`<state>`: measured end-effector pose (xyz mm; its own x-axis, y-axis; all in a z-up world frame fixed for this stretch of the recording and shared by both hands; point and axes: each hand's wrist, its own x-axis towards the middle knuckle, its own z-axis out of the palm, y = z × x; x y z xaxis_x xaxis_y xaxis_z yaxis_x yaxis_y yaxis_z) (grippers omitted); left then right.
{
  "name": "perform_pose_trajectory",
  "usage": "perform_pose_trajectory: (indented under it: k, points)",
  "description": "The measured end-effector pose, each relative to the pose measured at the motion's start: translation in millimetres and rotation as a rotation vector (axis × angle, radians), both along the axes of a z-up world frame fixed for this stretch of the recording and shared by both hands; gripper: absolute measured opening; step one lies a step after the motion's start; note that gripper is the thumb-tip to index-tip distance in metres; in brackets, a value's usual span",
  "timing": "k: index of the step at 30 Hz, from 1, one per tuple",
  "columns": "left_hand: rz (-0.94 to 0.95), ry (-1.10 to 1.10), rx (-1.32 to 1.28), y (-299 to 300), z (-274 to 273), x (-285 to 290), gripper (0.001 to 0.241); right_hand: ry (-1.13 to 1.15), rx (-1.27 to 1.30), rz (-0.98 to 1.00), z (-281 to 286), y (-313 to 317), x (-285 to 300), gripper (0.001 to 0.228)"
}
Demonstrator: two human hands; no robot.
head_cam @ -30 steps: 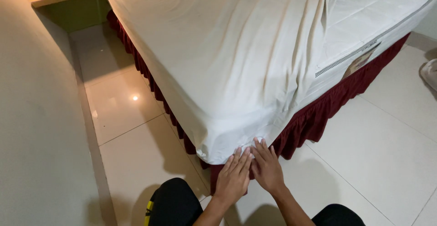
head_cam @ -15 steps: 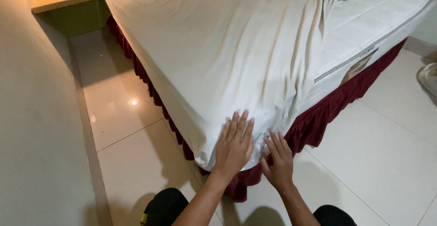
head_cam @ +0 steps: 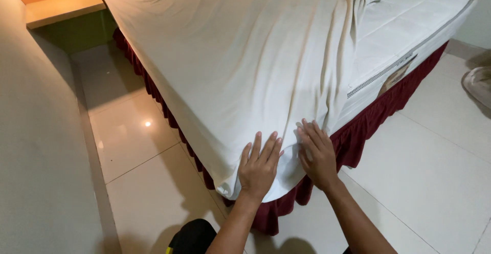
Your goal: The person spreads a white fitted sheet over a mattress, smoothing the fabric and tucking the edges under the mattress corners. They work around the bed to ensure the sheet is tight and wrinkle-free.
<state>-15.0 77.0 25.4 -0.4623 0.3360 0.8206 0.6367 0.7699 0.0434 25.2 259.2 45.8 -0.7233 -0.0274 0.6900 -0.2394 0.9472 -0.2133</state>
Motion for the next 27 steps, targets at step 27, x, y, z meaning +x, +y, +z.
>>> perform_pose_trajectory:
  k: [27]
  points:
    - [-0.272, -0.281, 0.066, -60, 28, 18, 0.045, -0.551, -0.364, -0.202, 8, 1, 28, 0.062]
